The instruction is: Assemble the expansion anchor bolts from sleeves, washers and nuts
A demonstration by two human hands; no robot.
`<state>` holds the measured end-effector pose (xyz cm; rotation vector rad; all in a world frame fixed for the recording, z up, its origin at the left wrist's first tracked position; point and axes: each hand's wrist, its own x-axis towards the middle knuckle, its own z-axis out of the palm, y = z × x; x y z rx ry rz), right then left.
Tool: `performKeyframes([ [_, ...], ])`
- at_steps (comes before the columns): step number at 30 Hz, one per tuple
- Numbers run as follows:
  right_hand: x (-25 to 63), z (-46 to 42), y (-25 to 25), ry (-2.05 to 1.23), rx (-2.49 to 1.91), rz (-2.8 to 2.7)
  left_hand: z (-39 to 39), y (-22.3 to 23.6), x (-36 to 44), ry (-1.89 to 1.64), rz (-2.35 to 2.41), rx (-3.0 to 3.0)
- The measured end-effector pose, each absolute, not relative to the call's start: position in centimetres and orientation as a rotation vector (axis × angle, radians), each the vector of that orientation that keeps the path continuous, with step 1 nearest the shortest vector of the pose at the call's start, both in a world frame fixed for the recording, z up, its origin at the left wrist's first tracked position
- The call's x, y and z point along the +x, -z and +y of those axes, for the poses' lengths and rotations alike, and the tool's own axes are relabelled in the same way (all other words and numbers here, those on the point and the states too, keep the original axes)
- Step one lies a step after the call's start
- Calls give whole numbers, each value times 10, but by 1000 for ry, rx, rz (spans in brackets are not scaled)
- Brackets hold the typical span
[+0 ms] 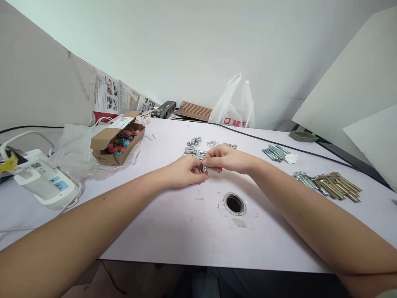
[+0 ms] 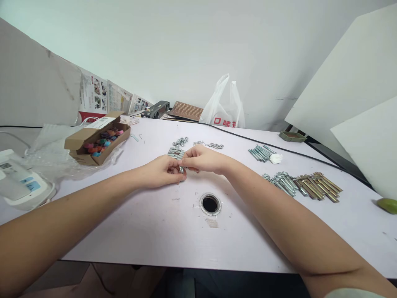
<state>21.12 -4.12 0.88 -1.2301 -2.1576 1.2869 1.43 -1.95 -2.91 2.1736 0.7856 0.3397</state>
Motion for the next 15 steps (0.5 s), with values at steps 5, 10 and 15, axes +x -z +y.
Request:
performKeyframes([
  [5,218,-37,-13,-1280,-1275,-2150,-20,29,14,-354,811,2176],
  [10,239,-14,-1,-815,-1709,-1861,-21,30,14,-360,791,2153],
  [15,244,15,33,-388,-1943,-1750,-22,29,13,-369,814,2159],
])
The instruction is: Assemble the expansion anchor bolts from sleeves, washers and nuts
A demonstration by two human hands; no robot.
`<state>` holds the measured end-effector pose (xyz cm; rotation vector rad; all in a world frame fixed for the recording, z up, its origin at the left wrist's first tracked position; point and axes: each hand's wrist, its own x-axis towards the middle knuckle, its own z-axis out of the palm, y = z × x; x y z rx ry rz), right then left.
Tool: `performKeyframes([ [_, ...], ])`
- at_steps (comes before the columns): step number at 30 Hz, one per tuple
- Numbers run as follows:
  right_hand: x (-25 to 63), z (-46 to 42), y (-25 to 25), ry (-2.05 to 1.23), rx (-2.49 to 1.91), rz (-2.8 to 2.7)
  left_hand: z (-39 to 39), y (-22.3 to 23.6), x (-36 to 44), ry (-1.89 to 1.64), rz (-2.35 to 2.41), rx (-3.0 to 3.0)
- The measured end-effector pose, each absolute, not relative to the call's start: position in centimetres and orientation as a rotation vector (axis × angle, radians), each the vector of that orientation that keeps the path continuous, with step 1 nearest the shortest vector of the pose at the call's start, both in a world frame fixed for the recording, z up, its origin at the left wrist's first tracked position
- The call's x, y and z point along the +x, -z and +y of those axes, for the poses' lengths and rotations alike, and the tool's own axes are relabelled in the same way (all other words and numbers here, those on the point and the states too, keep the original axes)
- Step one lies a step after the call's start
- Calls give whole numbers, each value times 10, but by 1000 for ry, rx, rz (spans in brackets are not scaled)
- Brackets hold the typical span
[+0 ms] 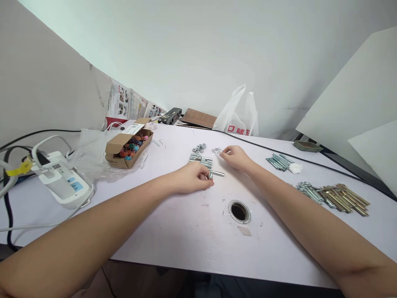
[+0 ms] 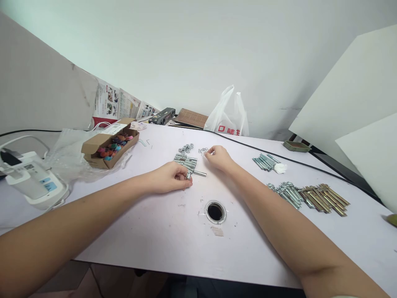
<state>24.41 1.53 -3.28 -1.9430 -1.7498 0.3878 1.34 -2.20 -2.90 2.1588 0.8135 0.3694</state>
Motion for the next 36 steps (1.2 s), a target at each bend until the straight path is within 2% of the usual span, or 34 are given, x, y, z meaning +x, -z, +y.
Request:
performKeyframes([
  [6,235,30,50,-241,-1966,-1821,-23,29,12,-369,782,2181],
  [19,230,12,34,-189,-1900,-1992,-21,33,13,-377,783,2201],
  [22,224,-15,18,-313,-1727,-2051,-23,29,13,-377,792,2209],
  [25,220,-45,6,-625,-1401,-2111,-25,27,13,-385,773,2197],
  [27,217,-60,2,-723,-1280,-2151,-25,26,13,-378,761,2188],
  [31,214,-70,1,-687,-1193,-2205,-24,26,14,-369,774,2192],
  [36,214,-69,2,-487,-1156,-2268,-23,27,13,-363,767,2203],
])
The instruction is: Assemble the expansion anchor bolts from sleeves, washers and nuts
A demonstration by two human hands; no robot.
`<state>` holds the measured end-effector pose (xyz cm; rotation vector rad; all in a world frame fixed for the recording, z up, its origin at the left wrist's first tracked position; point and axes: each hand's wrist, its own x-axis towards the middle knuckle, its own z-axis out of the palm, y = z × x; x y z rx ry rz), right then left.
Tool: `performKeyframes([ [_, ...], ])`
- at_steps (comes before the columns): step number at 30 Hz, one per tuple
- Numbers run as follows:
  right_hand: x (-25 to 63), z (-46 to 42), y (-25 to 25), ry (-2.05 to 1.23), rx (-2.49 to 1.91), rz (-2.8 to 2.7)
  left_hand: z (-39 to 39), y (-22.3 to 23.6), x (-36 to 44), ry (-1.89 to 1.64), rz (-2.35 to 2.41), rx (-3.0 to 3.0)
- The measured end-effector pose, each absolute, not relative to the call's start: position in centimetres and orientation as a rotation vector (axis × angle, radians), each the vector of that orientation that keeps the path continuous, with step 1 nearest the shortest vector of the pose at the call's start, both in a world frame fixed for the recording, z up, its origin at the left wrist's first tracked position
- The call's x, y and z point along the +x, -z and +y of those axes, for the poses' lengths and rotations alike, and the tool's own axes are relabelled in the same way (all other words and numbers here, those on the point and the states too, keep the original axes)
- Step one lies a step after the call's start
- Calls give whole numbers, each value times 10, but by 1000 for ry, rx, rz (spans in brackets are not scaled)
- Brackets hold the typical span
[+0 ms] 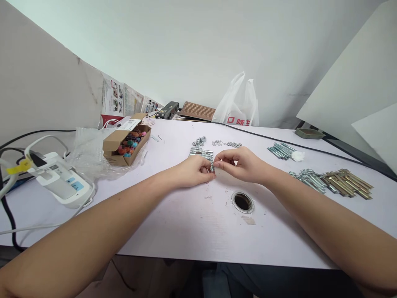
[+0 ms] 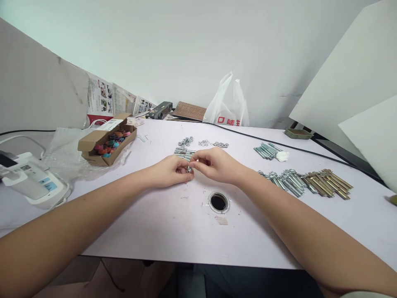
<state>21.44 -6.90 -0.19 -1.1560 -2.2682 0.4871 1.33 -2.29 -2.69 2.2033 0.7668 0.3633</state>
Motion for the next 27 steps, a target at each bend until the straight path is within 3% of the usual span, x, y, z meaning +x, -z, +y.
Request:
performKeyframes([
  [12,217,-68,4,-151,-1035,-2417,-21,29,12,-358,743,2214],
  [22,218,-66,11,550,-843,-2550,-25,25,13,-373,754,2200],
  [27,217,-65,13,492,-900,-2543,-23,26,13,-375,755,2214],
])
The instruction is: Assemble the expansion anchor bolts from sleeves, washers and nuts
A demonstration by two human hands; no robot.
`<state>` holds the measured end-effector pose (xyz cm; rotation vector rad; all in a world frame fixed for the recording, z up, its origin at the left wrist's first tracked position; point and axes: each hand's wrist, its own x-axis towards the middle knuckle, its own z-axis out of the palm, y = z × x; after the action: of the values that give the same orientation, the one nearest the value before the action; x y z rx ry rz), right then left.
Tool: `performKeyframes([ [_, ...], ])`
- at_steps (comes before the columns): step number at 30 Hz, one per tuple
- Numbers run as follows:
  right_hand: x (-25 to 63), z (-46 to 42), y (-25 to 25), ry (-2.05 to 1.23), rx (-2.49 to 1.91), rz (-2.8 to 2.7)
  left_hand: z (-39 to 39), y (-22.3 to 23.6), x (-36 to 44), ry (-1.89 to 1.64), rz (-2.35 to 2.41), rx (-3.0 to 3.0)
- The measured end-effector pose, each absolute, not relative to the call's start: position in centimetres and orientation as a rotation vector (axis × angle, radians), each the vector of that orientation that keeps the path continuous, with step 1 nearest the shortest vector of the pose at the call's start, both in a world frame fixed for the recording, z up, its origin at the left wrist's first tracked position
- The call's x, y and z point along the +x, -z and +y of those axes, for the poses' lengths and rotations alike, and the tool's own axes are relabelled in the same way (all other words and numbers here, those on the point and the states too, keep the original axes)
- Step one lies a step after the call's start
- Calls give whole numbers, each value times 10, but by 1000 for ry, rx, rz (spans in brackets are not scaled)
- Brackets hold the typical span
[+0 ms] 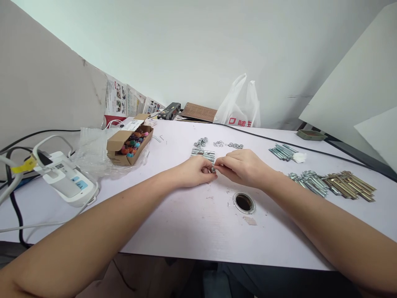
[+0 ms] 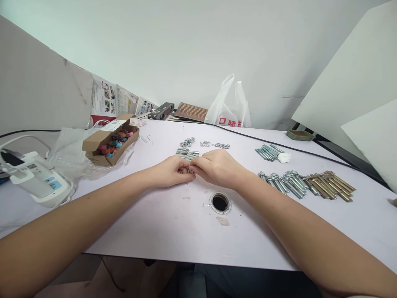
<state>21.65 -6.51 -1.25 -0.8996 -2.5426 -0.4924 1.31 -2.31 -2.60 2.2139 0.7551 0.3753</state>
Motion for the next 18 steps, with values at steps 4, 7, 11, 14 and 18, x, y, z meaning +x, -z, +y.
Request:
performKeyframes([
  [4,215,-65,14,299,-1046,-2502,-22,28,12,-370,770,2209],
  [7,214,-66,14,114,-1146,-2457,-22,29,11,-355,771,2201],
  [11,213,-67,14,-120,-1226,-2384,-21,29,12,-352,755,2204],
  [14,212,-67,14,-201,-1269,-2340,-21,29,12,-356,750,2223],
  [18,210,-67,16,-225,-1313,-2308,-20,28,12,-356,743,2229],
])
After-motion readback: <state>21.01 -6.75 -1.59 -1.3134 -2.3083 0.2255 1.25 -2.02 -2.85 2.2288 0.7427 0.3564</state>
